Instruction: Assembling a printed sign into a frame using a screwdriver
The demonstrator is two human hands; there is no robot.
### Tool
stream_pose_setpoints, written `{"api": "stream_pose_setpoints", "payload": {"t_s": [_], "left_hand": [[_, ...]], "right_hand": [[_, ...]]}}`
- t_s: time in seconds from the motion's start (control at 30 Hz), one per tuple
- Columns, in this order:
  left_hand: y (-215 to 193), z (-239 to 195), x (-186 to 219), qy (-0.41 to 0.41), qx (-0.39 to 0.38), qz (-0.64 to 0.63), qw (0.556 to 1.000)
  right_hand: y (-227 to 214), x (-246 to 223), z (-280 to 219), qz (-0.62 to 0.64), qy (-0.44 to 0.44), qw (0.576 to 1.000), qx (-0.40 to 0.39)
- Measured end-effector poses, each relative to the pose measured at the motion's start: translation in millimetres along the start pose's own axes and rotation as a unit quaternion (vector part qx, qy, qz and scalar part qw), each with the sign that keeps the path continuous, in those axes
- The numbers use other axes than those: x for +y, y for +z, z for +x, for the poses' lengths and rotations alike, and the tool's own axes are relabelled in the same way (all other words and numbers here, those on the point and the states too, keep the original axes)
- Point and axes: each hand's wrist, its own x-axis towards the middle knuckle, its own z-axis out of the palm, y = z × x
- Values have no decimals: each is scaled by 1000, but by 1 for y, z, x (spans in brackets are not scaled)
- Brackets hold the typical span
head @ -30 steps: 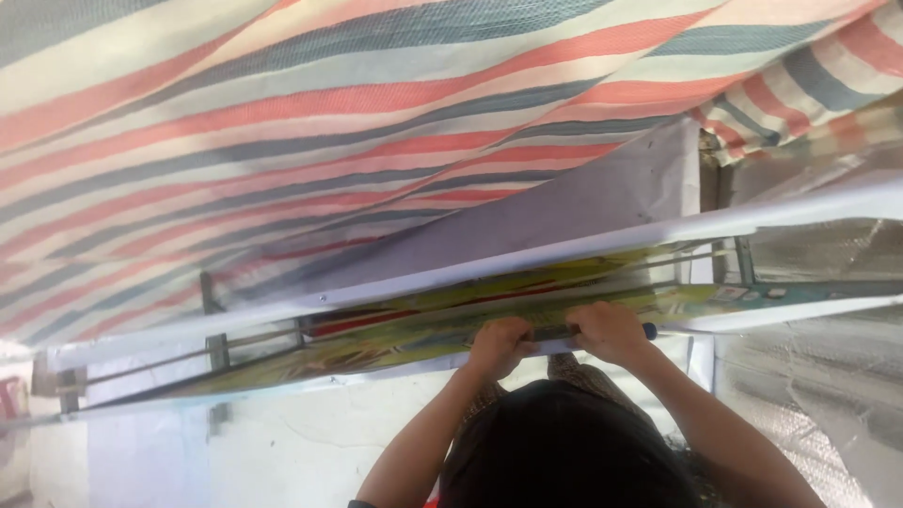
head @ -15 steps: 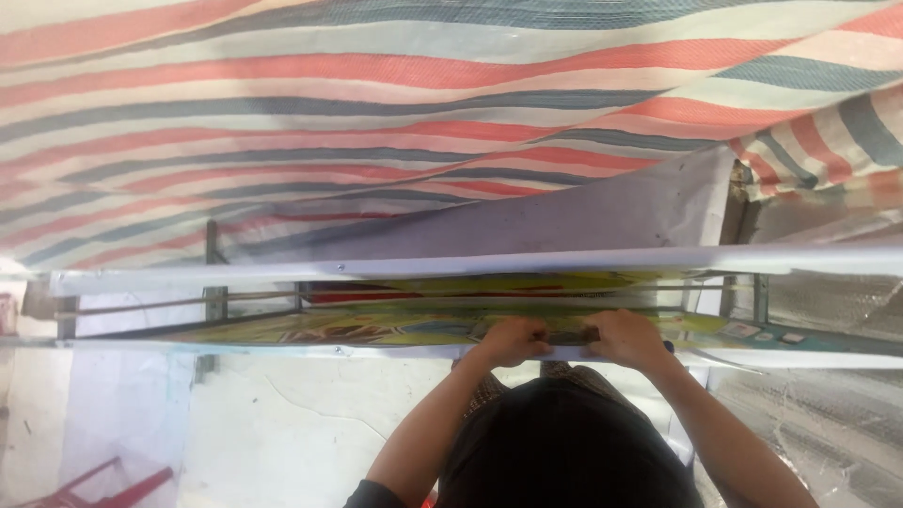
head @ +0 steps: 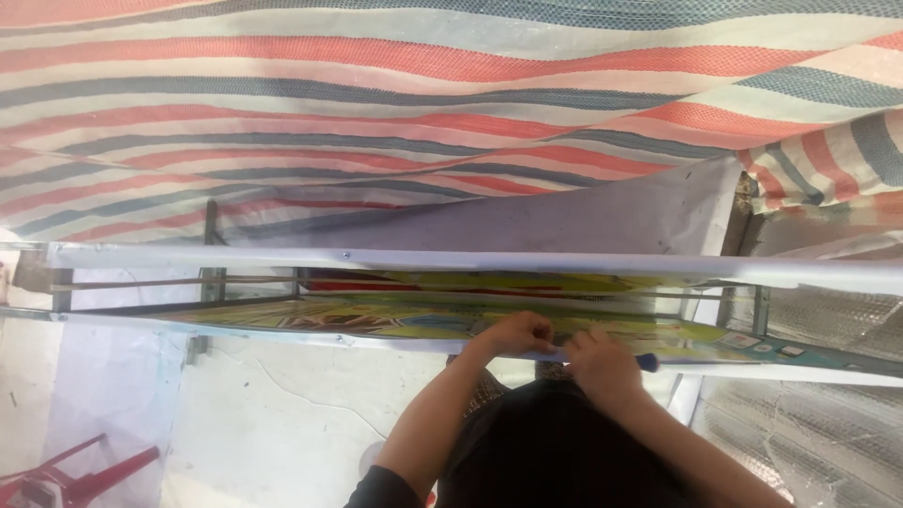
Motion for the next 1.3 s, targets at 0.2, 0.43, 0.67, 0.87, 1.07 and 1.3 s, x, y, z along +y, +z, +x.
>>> {"api": "stream_pose_setpoints", "payload": {"t_s": [0.2,0.43,0.67,0.87,1.07,1.3], "left_hand": [[-5,-5,4,0,7,-68,998],[-5,-85,47,251,485,213,810],[87,-84,-5,258,443,370,775],[61,-74,48,270,511,324,749],[59,-49,19,242,427,270,828],[-7,-129,-14,114,507,317,793]], "right_hand": [[56,5,-6,-84,-51,994,43],[12,2,6,-52,-70,995,51],[10,4,11,-43,-68,995,62],[24,17,9,-44,-73,995,54],[-1,21,18,-3,-65,995,-73],[15,24,16,13,-43,997,-61]]}}
